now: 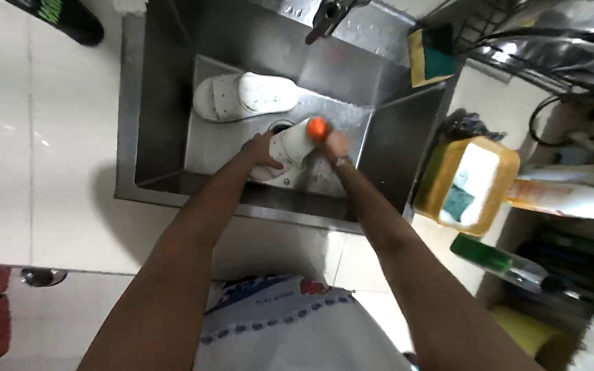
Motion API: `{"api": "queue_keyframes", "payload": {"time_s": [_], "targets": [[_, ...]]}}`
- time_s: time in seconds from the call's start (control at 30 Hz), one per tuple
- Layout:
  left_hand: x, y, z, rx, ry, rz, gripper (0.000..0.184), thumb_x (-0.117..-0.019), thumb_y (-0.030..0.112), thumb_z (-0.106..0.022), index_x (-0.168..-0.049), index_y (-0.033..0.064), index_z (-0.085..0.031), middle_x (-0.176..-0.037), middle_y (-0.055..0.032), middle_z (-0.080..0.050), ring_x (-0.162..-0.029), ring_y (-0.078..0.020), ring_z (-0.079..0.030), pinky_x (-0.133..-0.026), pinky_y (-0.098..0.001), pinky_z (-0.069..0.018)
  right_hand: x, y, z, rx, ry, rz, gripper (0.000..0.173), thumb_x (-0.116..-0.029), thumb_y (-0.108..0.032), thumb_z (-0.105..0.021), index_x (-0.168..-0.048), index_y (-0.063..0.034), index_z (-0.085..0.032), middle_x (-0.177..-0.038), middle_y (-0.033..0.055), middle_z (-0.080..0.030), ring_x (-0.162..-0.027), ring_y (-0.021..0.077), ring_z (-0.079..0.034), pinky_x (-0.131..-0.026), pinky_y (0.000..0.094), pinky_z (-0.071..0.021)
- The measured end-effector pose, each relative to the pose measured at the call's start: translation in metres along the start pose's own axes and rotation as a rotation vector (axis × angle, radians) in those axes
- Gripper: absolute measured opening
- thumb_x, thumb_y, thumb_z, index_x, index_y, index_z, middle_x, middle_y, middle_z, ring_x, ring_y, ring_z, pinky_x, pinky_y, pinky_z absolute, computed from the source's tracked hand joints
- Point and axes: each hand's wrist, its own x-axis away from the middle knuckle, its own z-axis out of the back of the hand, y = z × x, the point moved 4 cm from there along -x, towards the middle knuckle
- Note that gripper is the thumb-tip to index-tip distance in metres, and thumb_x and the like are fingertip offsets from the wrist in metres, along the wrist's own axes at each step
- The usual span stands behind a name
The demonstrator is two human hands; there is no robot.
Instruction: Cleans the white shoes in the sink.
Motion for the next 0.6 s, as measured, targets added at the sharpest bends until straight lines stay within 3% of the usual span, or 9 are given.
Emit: {"api": "queue_keyframes", "payload": {"time_s": [0.07, 0.2, 0.33, 0.47, 0.53, 0.6], "targets": [[-0.008, 0.002, 0.012, -0.010, 0.012, -0.008, 0.114, -0.0681, 0.053, -0.092, -0.159, 0.0157, -0.035, -0.146, -0.0319, -0.048, -0.127, -0.0504, -0.055, -0.098, -0.0697, -0.0482, -0.005, 0.000, -0.009, 0.120, -0.047, 0.145, 0.056, -0.1026, -0.039, -0.061, -0.148, -0.0058, -0.052, -0.119, 0.0328, -0.068, -0.112, 0.0531, -0.065, -0.092, 0.0703, -0.0499], [0.003, 0.006, -0.001, -0.033, 0.002, 0.005, 0.118, -0.0667, 0.052, -0.093, -0.160, 0.0146, -0.031, -0.146, -0.0337, -0.046, -0.126, -0.0518, -0.054, -0.097, -0.0694, -0.0480, -0.015, 0.015, 0.015, 0.120, -0.001, -0.012, 0.062, -0.0994, -0.049, -0.063, -0.145, -0.0075, -0.054, -0.123, 0.0302, -0.068, -0.116, 0.0523, -0.064, -0.095, 0.0711, -0.0485], [0.005, 0.012, 0.005, -0.050, 0.031, 0.033, 0.120, -0.0662, 0.047, -0.096, -0.160, 0.0107, -0.031, -0.151, -0.0375, -0.037, -0.127, -0.0561, -0.052, -0.098, -0.0700, -0.0475, -0.012, 0.009, -0.007, 0.178, -0.065, 0.191, 0.057, -0.1014, -0.040, -0.063, -0.146, -0.0057, -0.053, -0.117, 0.0331, -0.068, -0.110, 0.0535, -0.066, -0.091, 0.0705, -0.0499], [0.006, 0.011, 0.003, -0.062, 0.028, 0.059, 0.123, -0.0638, 0.046, -0.097, -0.160, 0.0087, -0.030, -0.155, -0.0382, -0.028, -0.124, -0.0562, -0.053, -0.097, -0.0673, -0.0505, -0.025, 0.009, 0.023, 0.021, 0.052, -0.043, 0.062, -0.1001, -0.047, -0.062, -0.145, -0.0056, -0.054, -0.125, 0.0298, -0.067, -0.118, 0.0511, -0.063, -0.097, 0.0704, -0.0478], [0.001, 0.010, 0.009, -0.048, 0.019, 0.056, 0.122, -0.0649, 0.047, -0.097, -0.159, 0.0086, -0.030, -0.157, -0.0374, -0.027, -0.123, -0.0563, -0.054, -0.095, -0.0677, -0.0513, -0.007, -0.018, 0.003, 0.060, -0.014, 0.125, 0.058, -0.1013, -0.037, -0.063, -0.147, -0.0040, -0.052, -0.122, 0.0308, -0.068, -0.114, 0.0515, -0.065, -0.095, 0.0689, -0.0495], [0.001, 0.009, 0.005, -0.040, 0.001, 0.064, 0.119, -0.0656, 0.047, -0.096, -0.158, 0.0076, -0.032, -0.157, -0.0369, -0.026, -0.123, -0.0562, -0.055, -0.095, -0.0681, -0.0511, -0.009, -0.016, -0.014, 0.141, -0.082, 0.239, 0.057, -0.1009, -0.044, -0.062, -0.143, -0.0063, -0.056, -0.114, 0.0290, -0.070, -0.108, 0.0504, -0.068, -0.089, 0.0682, -0.0514]]}}
